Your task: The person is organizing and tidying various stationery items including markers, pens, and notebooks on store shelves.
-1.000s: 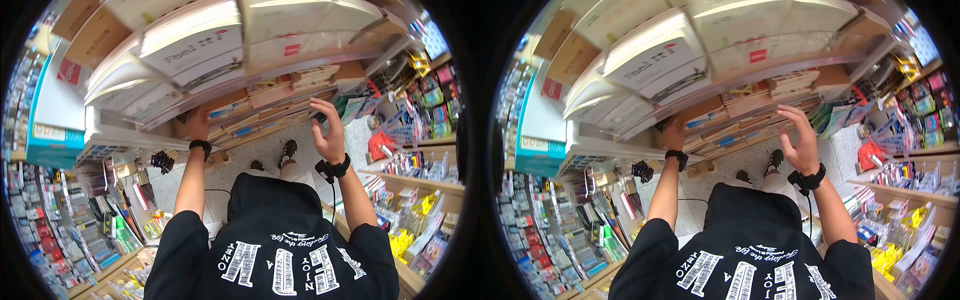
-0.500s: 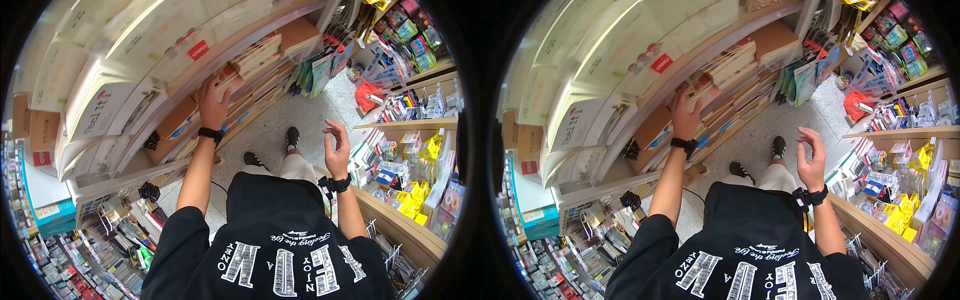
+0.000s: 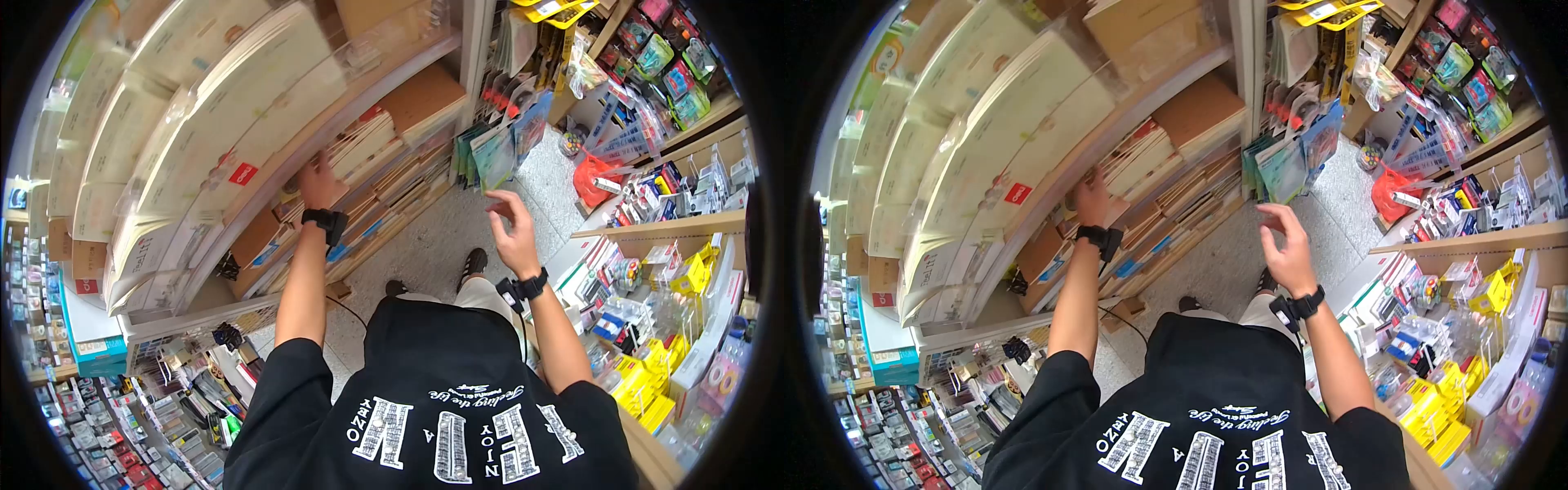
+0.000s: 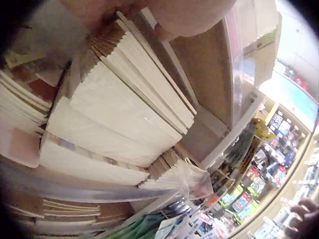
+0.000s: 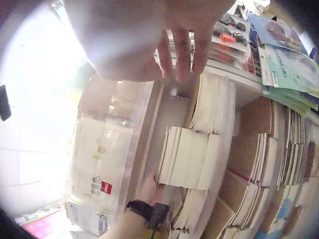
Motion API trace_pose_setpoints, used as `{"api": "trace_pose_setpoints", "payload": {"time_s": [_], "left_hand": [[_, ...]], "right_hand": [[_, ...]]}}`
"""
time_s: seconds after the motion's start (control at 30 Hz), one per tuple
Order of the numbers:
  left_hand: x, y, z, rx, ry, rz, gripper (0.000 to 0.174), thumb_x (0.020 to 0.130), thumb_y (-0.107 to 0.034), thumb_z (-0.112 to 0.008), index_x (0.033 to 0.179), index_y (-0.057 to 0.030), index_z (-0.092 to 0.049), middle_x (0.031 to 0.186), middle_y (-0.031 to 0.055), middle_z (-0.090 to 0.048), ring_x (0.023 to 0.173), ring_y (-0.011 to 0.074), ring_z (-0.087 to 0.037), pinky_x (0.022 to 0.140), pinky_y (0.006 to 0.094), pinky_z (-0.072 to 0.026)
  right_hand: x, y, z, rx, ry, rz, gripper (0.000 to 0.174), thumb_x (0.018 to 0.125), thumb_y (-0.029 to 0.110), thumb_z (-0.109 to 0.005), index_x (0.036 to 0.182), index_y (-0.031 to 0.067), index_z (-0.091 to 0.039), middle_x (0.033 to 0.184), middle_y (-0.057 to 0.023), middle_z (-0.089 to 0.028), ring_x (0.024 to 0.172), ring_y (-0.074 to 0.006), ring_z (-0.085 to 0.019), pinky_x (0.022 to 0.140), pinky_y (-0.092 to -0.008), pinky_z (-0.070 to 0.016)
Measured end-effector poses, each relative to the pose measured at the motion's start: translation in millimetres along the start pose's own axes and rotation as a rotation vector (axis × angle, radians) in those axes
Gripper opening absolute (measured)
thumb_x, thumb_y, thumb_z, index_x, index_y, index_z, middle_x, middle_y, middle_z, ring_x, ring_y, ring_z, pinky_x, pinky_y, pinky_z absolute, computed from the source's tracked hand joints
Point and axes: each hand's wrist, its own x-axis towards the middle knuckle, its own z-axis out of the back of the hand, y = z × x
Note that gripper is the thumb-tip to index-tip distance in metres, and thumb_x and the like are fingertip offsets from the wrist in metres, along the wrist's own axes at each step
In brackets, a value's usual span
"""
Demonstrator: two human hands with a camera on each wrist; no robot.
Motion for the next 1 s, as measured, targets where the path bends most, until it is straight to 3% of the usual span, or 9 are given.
{"api": "trace_pose_setpoints", "payload": {"time_s": [0.07, 0.13, 0.23, 0.27, 0.43, 0.57, 0.83, 0.93, 1.0], "left_hand": [[4, 8, 4, 0.091, -0.149, -0.096, 0.039, 0.105, -0.034, -0.067, 0.117, 0.0024, -0.071, 0.096, 0.023, -0.075, 0.091, 0.0356, -0.075, 0.083, 0.0459, -0.0558], [9, 20, 17, -0.317, 0.059, 0.59, 0.035, 0.107, -0.028, -0.06, 0.116, 0.0044, -0.071, 0.101, 0.0268, -0.074, 0.1, 0.0384, -0.073, 0.089, 0.0508, -0.0536], [-1, 36, 11, -0.19, 0.015, 0.529, 0.037, 0.109, -0.028, -0.056, 0.112, 0.0058, -0.071, 0.105, 0.0267, -0.074, 0.101, 0.0417, -0.07, 0.09, 0.052, -0.0518], [-14, 89, -25, -0.115, -0.147, 0.228, 0.038, 0.11, -0.028, -0.056, 0.112, 0.0066, -0.07, 0.107, 0.0275, -0.075, 0.101, 0.0445, -0.068, 0.09, 0.0538, -0.0507], [-20, 65, -18, -0.325, 0.247, 0.603, 0.038, 0.109, -0.026, -0.057, 0.125, 0.0061, -0.068, 0.129, 0.0294, -0.072, 0.123, 0.0536, -0.061, 0.102, 0.0564, -0.0484], [-31, 68, -48, -0.151, 0.281, 0.421, 0.037, 0.109, -0.025, -0.057, 0.127, 0.0042, -0.069, 0.129, 0.0279, -0.073, 0.123, 0.0496, -0.063, 0.103, 0.054, -0.05], [-66, 22, -91, 0.333, 0.467, 0.086, 0.032, 0.106, -0.016, -0.058, 0.131, 0.0011, -0.068, 0.135, 0.0236, -0.072, 0.124, 0.0415, -0.066, 0.102, 0.0485, -0.0546], [-75, 78, -202, -0.544, 0.263, 0.733, 0.041, 0.109, -0.02, -0.056, 0.145, -0.0013, -0.064, 0.145, 0.0206, -0.069, 0.138, 0.0414, -0.059, 0.114, 0.0487, -0.0479], [-73, 14, -137, -0.511, 0.326, 0.674, 0.043, 0.111, -0.021, -0.054, 0.147, -0.0003, -0.062, 0.145, 0.0204, -0.069, 0.136, 0.0389, -0.06, 0.113, 0.0467, -0.0485]], "right_hand": [[42, -23, -1, 0.092, 0.102, -0.028, 0.033, 0.102, 0.0, -0.064, 0.134, 0.0028, -0.066, 0.129, -0.0111, -0.069, 0.11, -0.022, -0.072, 0.099, -0.035, -0.057], [73, -38, -11, 0.185, 0.201, -0.072, 0.033, 0.103, 0.002, -0.065, 0.136, 0.0031, -0.065, 0.129, -0.0104, -0.07, 0.111, -0.0217, -0.072, 0.099, -0.0351, -0.057], [131, -37, -36, 0.253, 0.356, -0.066, 0.036, 0.106, 0.007, -0.065, 0.142, 0.0038, -0.061, 0.133, -0.0099, -0.07, 0.116, -0.0217, -0.071, 0.101, -0.0366, -0.0566], [150, -36, -47, 0.205, 0.425, -0.03, 0.039, 0.107, 0.01, -0.065, 0.145, 0.0035, -0.059, 0.135, -0.0114, -0.07, 0.119, -0.0223, -0.07, 0.102, -0.0373, -0.0561], [218, -44, -105, 0.094, 0.528, 0.005, 0.053, 0.109, 0.032, -0.066, 0.149, -0.0004, -0.056, 0.135, -0.0185, -0.072, 0.124, -0.0266, -0.069, 0.105, -0.0392, -0.0542], [255, -88, -140, 0.249, 0.425, -0.327, 0.048, 0.109, 0.028, -0.062, 0.147, -0.0014, -0.059, 0.134, -0.0187, -0.072, 0.125, -0.0292, -0.068, 0.106, -0.0382, -0.0525], [246, -132, -153, -0.218, 0.54, -0.216, 0.067, 0.115, 0.047, -0.049, 0.16, -0.0025, -0.046, 0.157, -0.0152, -0.056, 0.136, -0.0306, -0.057, 0.114, -0.0416, -0.0458], [238, -151, -145, -0.06, 0.411, -0.031, 0.048, 0.112, 0.024, -0.049, 0.15, -0.0048, -0.053, 0.138, -0.0241, -0.07, 0.131, -0.0387, -0.062, 0.113, -0.0455, -0.0454], [224, -139, -137, -0.077, 0.4, -0.136, 0.048, 0.112, 0.025, -0.048, 0.151, -0.0041, -0.052, 0.139, -0.0233, -0.069, 0.131, -0.0373, -0.063, 0.113, -0.0451, -0.046]]}}
